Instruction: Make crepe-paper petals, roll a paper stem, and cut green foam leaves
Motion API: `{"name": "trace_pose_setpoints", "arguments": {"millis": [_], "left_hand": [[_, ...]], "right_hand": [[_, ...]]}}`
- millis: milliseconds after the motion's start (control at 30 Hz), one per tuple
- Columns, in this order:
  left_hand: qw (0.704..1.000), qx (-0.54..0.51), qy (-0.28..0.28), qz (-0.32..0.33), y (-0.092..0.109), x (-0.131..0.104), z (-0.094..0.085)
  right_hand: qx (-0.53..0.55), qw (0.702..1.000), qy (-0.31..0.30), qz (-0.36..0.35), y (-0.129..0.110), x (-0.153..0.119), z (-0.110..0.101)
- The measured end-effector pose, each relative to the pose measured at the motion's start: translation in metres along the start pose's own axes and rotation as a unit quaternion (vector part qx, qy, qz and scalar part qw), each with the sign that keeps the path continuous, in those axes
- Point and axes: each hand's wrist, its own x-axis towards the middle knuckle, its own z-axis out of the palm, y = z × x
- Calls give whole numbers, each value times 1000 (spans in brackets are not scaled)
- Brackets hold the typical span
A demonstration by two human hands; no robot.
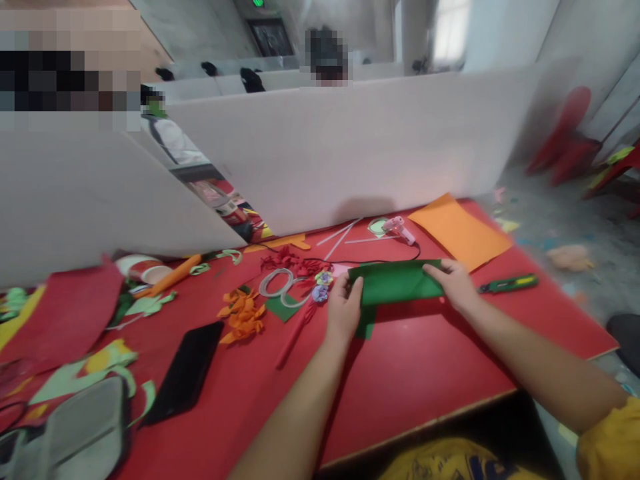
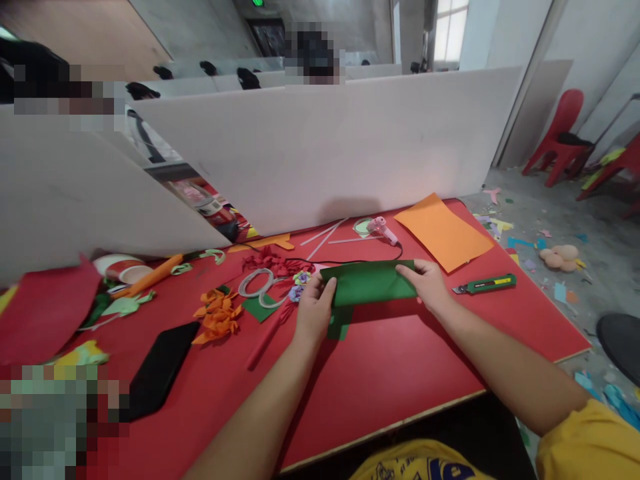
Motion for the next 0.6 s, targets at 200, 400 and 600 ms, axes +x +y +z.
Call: {"name": "trace_pose_setpoints", "arguments": {"millis": [200,400,600], "left_hand": [[979,175,18,102,-1,-2,-4],[969,218,-3,119,7,3,-13],[979,149,-130,53,14,9,-18]], "right_hand": [[-16,1000,-22,-3,4,0,0],[-56,991,-118,-18,-16,5,-13],[-219,919,-327,-8,-38,6,-39]]}}
